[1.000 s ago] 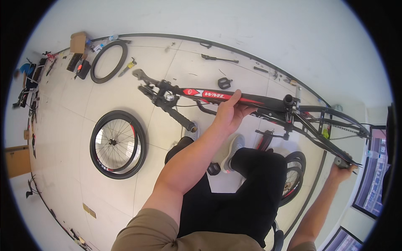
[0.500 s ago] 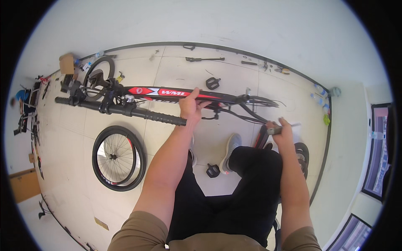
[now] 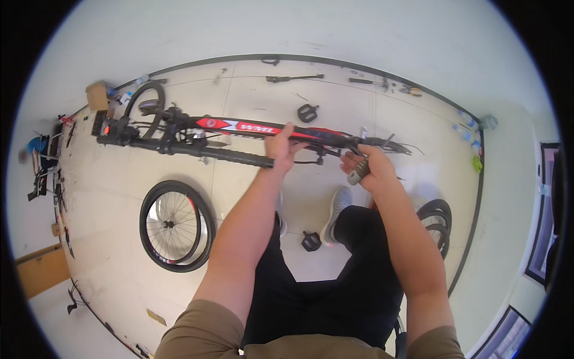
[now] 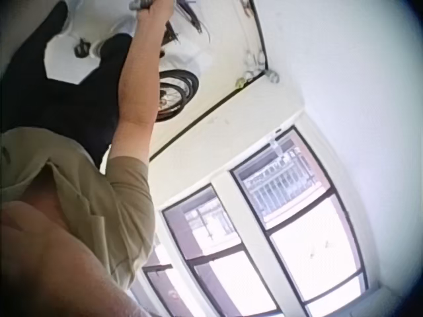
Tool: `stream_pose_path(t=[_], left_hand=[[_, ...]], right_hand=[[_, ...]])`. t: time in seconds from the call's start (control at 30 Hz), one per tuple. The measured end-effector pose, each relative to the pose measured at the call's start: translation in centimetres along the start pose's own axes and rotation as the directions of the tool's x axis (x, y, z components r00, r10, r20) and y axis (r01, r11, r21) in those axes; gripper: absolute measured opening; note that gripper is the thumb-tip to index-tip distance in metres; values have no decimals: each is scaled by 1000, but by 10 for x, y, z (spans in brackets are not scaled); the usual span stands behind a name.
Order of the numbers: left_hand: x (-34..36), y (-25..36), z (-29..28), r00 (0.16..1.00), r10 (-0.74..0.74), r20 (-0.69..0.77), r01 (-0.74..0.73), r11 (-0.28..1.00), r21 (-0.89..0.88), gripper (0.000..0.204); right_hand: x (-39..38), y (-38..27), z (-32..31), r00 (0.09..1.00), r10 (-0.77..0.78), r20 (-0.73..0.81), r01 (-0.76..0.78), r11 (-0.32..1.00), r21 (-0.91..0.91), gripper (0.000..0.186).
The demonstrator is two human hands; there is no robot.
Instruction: The person works on a bicycle frame mounted upside down, using a screwdriver to adjust components near the bottom bracket and crankset. The person then rotates the crank arm and repositions the frame to work on the handlebar area.
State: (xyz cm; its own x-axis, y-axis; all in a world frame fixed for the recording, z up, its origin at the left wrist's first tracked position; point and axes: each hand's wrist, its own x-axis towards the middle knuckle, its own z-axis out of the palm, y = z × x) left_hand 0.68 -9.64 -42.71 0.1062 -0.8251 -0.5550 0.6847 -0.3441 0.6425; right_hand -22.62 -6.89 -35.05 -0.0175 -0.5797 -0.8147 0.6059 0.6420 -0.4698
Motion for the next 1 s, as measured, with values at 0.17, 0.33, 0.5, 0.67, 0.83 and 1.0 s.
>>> stream_pose_path(t=[0.17,0.33,0.5,0.67,0.83,1.0], left_hand=[[-4,-15,12,996,-18,90,22,999,-33,17],[-7,-12,15,976,-103,192,114,993,-45,20],[-14,-10,10,959,-139,247,146,989,-10,24],[-24,-11,4,963,-161,215,153,987,56,24],[-35,-2,12,974,-191,121,159,959,234,32],[-35,0,2,993,-120,-6,112,907,406,42]], right_hand=[[8,17,13,960,-255,-115,263,962,66,31],[-19,36,43,849,-520,-91,470,824,-317,57],[11,28,42,902,-427,59,381,726,-572,63],[15,35,57,971,-233,-46,191,883,-429,57],[21,53,59,987,-162,4,153,922,-355,59],[38,62,56,970,-238,41,242,949,-204,62]])
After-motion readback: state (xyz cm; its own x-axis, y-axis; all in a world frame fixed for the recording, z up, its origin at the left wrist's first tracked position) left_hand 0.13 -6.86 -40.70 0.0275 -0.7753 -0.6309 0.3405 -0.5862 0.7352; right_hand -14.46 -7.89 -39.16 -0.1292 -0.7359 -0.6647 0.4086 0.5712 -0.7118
